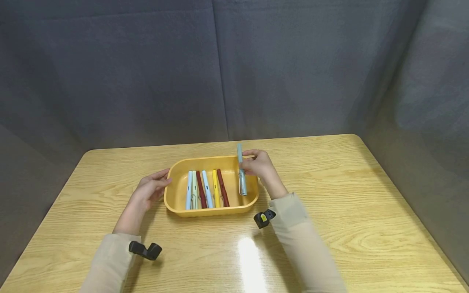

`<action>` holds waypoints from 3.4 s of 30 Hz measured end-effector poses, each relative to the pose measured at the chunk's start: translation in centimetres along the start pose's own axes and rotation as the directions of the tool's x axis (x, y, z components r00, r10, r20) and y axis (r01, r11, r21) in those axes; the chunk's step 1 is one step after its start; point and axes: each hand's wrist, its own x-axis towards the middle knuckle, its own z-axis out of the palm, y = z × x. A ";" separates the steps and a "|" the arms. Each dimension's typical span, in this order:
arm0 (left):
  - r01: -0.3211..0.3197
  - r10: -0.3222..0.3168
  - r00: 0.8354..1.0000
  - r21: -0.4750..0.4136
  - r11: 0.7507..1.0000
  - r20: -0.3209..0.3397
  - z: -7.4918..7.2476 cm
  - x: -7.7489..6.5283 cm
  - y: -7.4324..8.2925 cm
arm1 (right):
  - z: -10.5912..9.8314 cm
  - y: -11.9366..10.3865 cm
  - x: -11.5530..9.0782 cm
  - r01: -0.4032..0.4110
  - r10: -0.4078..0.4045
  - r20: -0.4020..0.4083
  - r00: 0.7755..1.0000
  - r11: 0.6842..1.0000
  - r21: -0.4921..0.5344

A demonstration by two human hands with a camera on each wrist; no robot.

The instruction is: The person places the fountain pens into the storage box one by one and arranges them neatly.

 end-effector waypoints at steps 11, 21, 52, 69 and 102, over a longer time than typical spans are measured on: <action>-0.003 0.003 1.000 -0.009 1.000 0.006 0.0 0.0 0.0 | 2.1 0.4 0.5 -0.016 0.016 0.051 0.999 1.000 0.002; 0.001 -0.001 1.000 -0.017 1.000 0.001 0.0 -0.1 0.0 | 3.3 0.8 0.9 -0.037 0.040 0.057 0.998 0.998 -0.046; 0.008 -0.008 1.000 -0.014 1.000 -0.013 0.0 0.0 -0.1 | 5.6 2.8 1.9 -0.067 0.059 -0.036 0.998 0.963 -0.260; 0.005 -0.005 1.000 -0.010 1.000 -0.018 -0.1 0.1 0.0 | 5.9 3.5 2.0 -0.064 0.063 -0.011 0.998 0.975 -0.215; 0.007 -0.007 1.000 0.002 1.000 -0.028 0.1 -0.1 0.1 | 4.5 1.9 1.6 0.050 -0.050 0.003 0.999 0.994 -0.100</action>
